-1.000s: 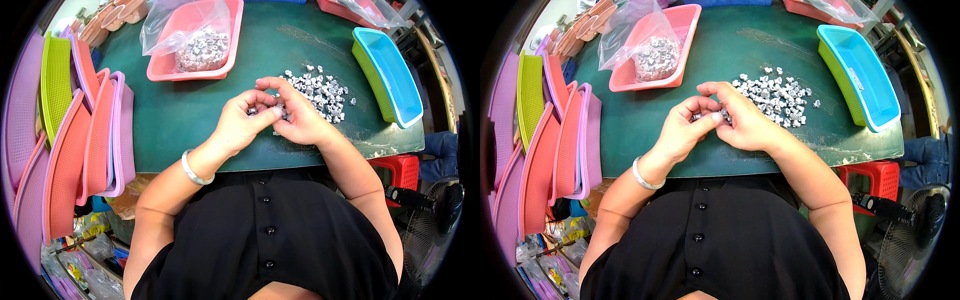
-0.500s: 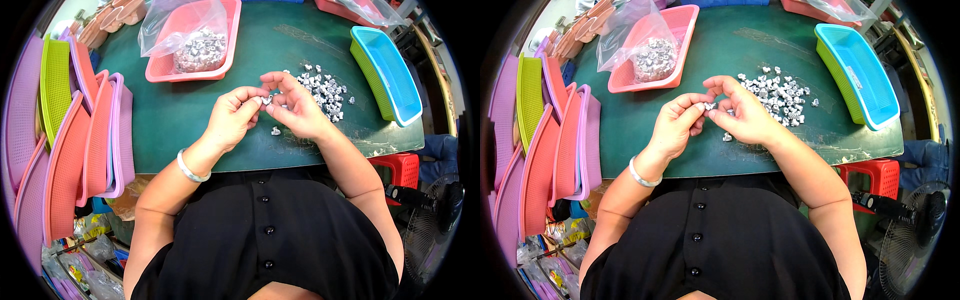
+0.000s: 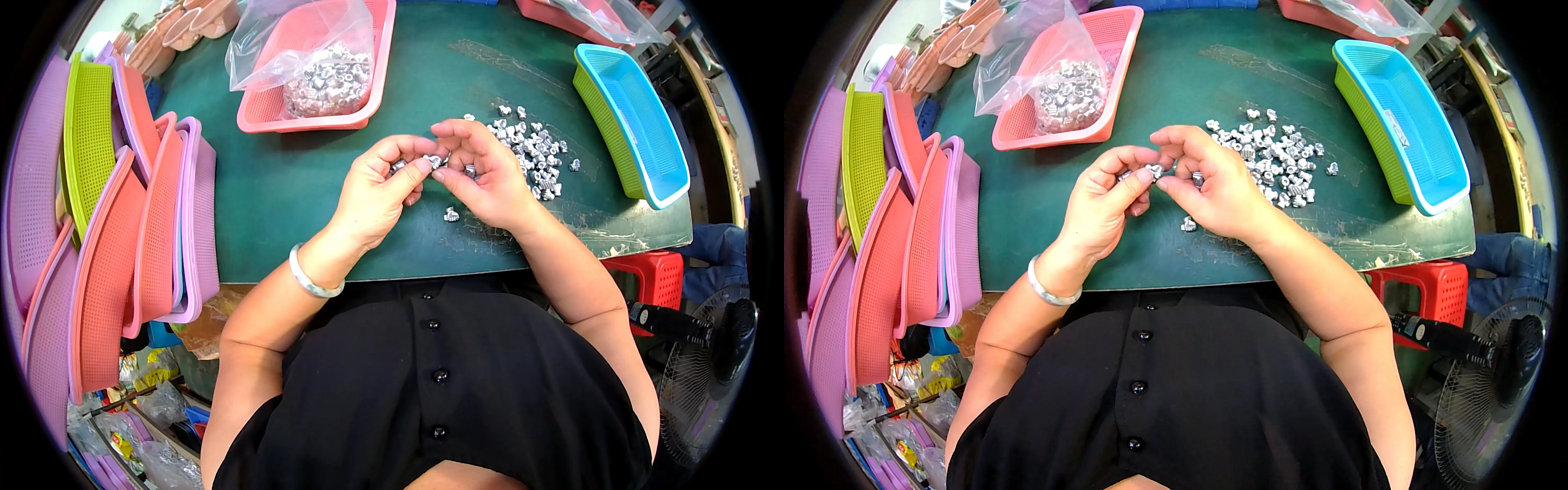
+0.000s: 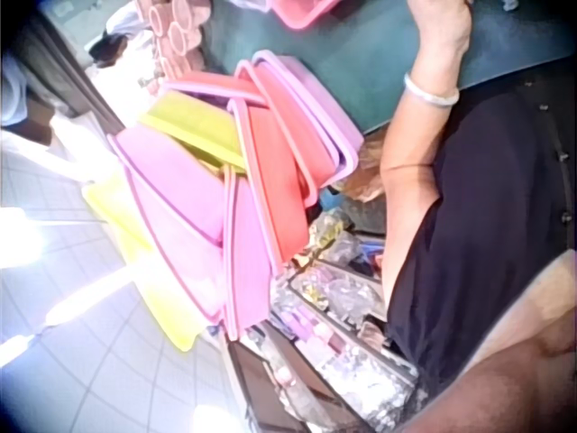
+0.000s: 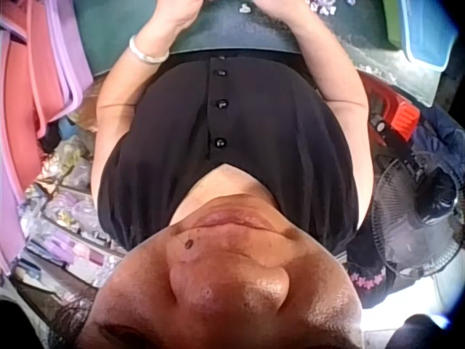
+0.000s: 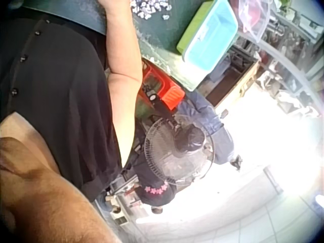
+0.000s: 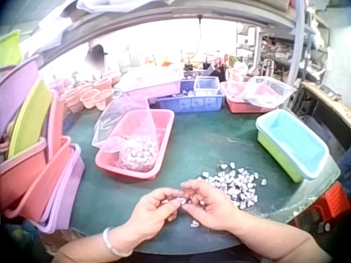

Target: The person sits at a green table and repeatedly picks up small silver metal components. They manipulate the parts with their fingers, seemingly inspecting or assembling them, and place them into a pink plastic basket. The process is repetitive and involves handling the small items one by one.

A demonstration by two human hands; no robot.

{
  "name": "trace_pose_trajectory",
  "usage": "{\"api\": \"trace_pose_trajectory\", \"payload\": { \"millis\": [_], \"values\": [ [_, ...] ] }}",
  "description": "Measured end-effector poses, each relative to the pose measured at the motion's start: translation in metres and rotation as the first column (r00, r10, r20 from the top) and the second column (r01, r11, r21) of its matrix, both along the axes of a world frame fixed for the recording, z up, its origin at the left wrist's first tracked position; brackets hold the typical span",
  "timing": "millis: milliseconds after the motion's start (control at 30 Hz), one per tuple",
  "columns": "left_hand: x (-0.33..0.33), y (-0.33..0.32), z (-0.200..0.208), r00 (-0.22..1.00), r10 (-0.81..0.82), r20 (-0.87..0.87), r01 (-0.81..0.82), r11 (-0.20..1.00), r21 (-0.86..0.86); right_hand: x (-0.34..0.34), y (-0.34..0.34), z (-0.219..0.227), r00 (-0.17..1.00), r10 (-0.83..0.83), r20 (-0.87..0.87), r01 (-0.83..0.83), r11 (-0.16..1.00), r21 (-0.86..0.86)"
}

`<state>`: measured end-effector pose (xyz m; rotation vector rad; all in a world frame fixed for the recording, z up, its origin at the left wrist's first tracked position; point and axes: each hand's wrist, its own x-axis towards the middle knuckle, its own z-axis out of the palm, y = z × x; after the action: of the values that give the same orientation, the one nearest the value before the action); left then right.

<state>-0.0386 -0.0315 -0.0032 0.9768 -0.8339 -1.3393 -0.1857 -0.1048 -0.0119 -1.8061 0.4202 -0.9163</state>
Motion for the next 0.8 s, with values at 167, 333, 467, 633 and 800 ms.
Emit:
{"api": "trace_pose_trajectory", "payload": {
  "millis": [167, 333, 467, 633, 800],
  "values": [
    [0.004, -0.002, -0.002, 0.992, -0.014, -0.122, 0.026, 0.995, 0.093, 0.000, -0.001, 0.000, 1.000, 0.006, -0.010, -0.006, 1.000, -0.023],
    [0.012, -0.003, -0.004, 0.935, -0.074, -0.347, 0.135, 0.979, 0.155, 0.000, -0.001, -0.001, 0.999, 0.034, -0.008, -0.033, 0.999, 0.018],
    [0.009, -0.002, 0.000, 0.922, -0.059, -0.382, 0.135, 0.975, 0.174, 0.000, -0.001, 0.001, 0.998, 0.060, -0.008, -0.059, 0.993, 0.100],
    [0.016, -0.004, -0.010, 0.871, -0.060, -0.488, 0.159, 0.973, 0.165, 0.000, -0.003, 0.002, 0.995, 0.095, -0.005, -0.092, 0.976, 0.198],
    [0.018, -0.003, -0.012, 0.863, -0.050, -0.503, 0.160, 0.971, 0.178, -0.003, -0.005, 0.006, 0.986, 0.169, 0.007, -0.157, 0.898, 0.411]
  ]
}}
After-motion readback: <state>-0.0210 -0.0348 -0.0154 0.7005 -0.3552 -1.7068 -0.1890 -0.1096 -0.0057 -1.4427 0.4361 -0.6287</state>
